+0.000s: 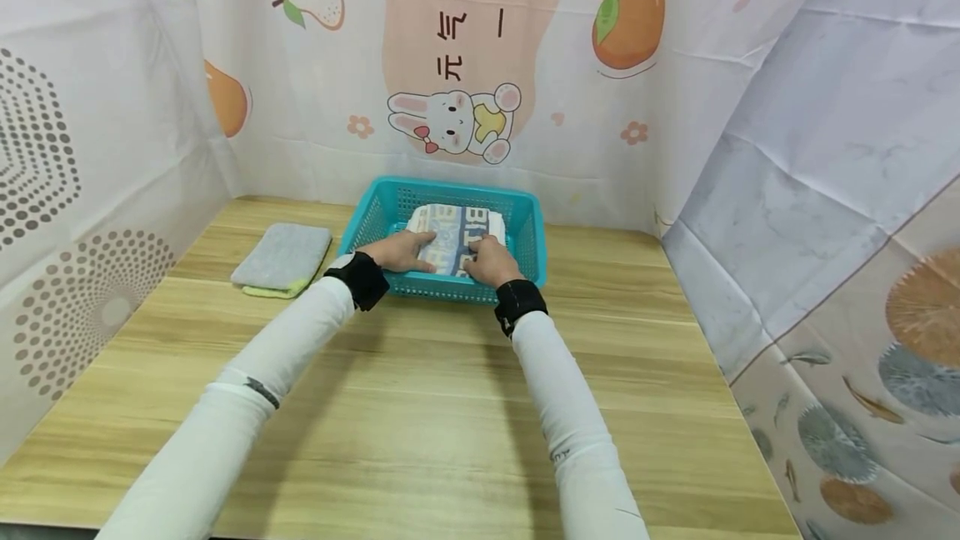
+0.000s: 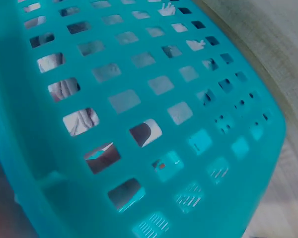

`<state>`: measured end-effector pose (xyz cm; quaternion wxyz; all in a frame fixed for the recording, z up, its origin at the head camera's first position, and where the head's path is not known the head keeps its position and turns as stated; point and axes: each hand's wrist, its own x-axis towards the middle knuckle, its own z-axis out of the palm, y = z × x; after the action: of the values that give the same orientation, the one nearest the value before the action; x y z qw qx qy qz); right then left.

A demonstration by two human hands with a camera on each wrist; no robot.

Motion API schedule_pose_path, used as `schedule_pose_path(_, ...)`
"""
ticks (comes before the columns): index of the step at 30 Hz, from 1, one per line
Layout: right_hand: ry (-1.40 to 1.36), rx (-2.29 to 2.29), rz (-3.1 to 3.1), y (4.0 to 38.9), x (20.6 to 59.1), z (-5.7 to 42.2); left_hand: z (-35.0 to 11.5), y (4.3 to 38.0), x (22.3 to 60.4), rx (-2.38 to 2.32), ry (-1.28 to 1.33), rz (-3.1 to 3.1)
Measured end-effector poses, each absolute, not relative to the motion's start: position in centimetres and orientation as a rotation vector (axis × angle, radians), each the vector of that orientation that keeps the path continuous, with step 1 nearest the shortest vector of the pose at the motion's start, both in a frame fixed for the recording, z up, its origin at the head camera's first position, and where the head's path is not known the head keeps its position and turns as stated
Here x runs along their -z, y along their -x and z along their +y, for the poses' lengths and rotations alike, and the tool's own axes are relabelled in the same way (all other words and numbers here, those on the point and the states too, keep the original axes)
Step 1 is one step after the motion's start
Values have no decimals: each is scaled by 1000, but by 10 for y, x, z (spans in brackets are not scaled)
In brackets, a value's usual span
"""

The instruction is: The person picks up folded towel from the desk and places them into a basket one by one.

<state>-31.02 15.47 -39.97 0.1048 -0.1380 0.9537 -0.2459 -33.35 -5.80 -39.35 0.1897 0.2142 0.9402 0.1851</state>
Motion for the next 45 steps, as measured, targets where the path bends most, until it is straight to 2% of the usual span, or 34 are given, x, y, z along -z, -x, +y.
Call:
schedule_pose_path(23, 592, 714, 2837, 290, 394, 162, -65, 302, 393, -571, -684, 2771)
schedule_pose_path(26, 621, 719, 2869, 284, 396, 162, -68, 297, 401, -604, -755, 2769)
schedule_pose_path(28, 655, 710, 2899, 278, 398, 163, -74, 314, 433, -617, -868, 2812)
schedule_pose_path(30, 692, 675, 2941, 272, 400, 165, -78, 315, 447, -587, -943, 2842)
schedule_pose_path(33, 728, 599, 2999, 262, 403, 166, -77, 304, 448, -507, -964, 2907)
schedule_pose_path(35, 754, 552, 3033, 255, 406, 167, -73, 271, 421, -444, -948, 2928)
schedule_pose_path(37, 776, 510, 3049, 246, 410, 166, -70, 251, 412, -399, -974, 2974)
schedule_pose_path(45, 895, 326, 3144, 208, 426, 162, -71, 209, 432, -380, -1153, 3017)
